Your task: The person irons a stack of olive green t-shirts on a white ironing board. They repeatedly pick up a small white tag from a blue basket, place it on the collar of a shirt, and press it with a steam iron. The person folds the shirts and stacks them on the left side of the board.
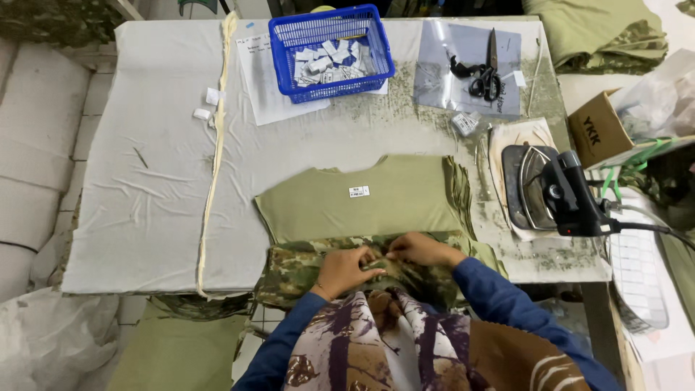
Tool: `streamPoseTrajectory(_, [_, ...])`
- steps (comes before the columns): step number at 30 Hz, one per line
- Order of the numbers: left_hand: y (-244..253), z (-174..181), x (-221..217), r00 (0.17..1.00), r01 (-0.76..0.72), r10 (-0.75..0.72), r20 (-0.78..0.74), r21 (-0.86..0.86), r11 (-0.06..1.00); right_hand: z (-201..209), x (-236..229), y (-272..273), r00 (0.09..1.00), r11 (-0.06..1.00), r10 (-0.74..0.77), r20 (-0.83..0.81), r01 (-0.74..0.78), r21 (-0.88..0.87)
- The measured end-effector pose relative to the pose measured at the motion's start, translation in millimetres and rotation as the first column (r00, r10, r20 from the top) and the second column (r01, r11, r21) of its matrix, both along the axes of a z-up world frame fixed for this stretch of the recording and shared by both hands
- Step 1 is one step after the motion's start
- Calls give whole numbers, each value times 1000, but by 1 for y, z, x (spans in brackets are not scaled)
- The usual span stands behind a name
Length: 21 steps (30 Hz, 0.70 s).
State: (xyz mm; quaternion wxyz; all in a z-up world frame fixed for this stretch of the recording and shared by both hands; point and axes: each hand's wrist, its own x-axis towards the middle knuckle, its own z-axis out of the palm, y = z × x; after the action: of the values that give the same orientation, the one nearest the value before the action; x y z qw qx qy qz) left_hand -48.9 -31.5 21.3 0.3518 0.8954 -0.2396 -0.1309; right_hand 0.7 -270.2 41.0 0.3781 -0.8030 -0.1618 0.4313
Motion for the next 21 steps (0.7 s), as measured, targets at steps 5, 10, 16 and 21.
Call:
streamPoseTrajectory(5, [7, -4, -2, 991, 109, -116, 62, 114, 988, 11, -37, 14, 911, 982, 39, 411, 41, -183])
streamPoseTrajectory(10, [4, 6, -11, 977, 131, -170, 126, 274, 953, 10, -64, 22, 800, 968, -2, 600, 152, -199])
streamPoseTrajectory(16, [-9, 6, -18, 981, 69, -115, 157, 273, 959, -41, -71, 13, 531, 912, 330, 781, 35, -409])
streamPoseTrajectory(21, [-9, -24, -31, 905, 92, -209, 369, 310, 946, -51, -94, 8, 490, 885, 367, 791, 79, -459])
